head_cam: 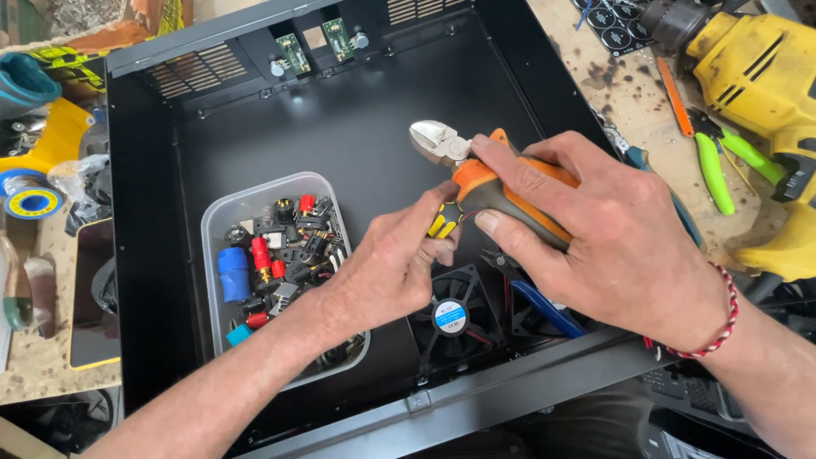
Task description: The person uses wire cutters to strip the insulation from the ends of two wires attached to a small cylindrical component. They then use a soldering iron to apply solder to the exposed wire ends and the component's terminals.
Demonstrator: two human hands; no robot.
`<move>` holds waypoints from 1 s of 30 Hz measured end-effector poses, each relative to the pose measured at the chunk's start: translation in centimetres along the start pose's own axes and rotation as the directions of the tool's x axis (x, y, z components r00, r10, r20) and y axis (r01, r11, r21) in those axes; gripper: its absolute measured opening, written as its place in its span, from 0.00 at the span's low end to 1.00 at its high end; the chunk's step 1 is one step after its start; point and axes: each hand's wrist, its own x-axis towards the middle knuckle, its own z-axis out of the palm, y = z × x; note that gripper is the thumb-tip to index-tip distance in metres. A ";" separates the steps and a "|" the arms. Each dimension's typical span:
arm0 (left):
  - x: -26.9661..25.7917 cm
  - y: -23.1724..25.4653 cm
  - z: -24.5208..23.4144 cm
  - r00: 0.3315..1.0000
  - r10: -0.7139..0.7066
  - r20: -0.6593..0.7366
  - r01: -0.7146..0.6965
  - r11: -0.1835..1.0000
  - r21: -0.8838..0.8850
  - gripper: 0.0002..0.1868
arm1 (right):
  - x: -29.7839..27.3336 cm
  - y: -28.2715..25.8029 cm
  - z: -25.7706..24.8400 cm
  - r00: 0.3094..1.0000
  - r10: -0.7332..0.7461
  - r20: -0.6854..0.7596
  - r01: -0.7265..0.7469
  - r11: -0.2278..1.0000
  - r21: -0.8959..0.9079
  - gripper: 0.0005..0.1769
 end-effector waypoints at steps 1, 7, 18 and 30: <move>0.0 0.2 0.2 1.000 0.001 0.001 -0.001 1.000 0.000 0.29 | 0.0 0.0 0.0 1.000 0.000 -0.001 0.000 1.000 -0.001 0.27; 0.0 0.1 0.3 0.999 0.036 0.002 -0.036 0.999 -0.012 0.24 | -0.1 0.1 -0.1 0.999 0.020 0.028 -0.020 1.000 0.001 0.27; 0.0 0.0 0.3 0.986 -0.033 -0.164 0.019 0.996 -0.085 0.17 | -0.1 0.0 -0.1 1.000 0.010 0.005 -0.010 1.000 0.018 0.28; 0.0 0.0 0.3 0.994 -0.028 -0.103 0.021 0.998 -0.062 0.20 | -0.1 0.1 -0.1 1.000 0.010 0.011 -0.011 1.000 0.022 0.28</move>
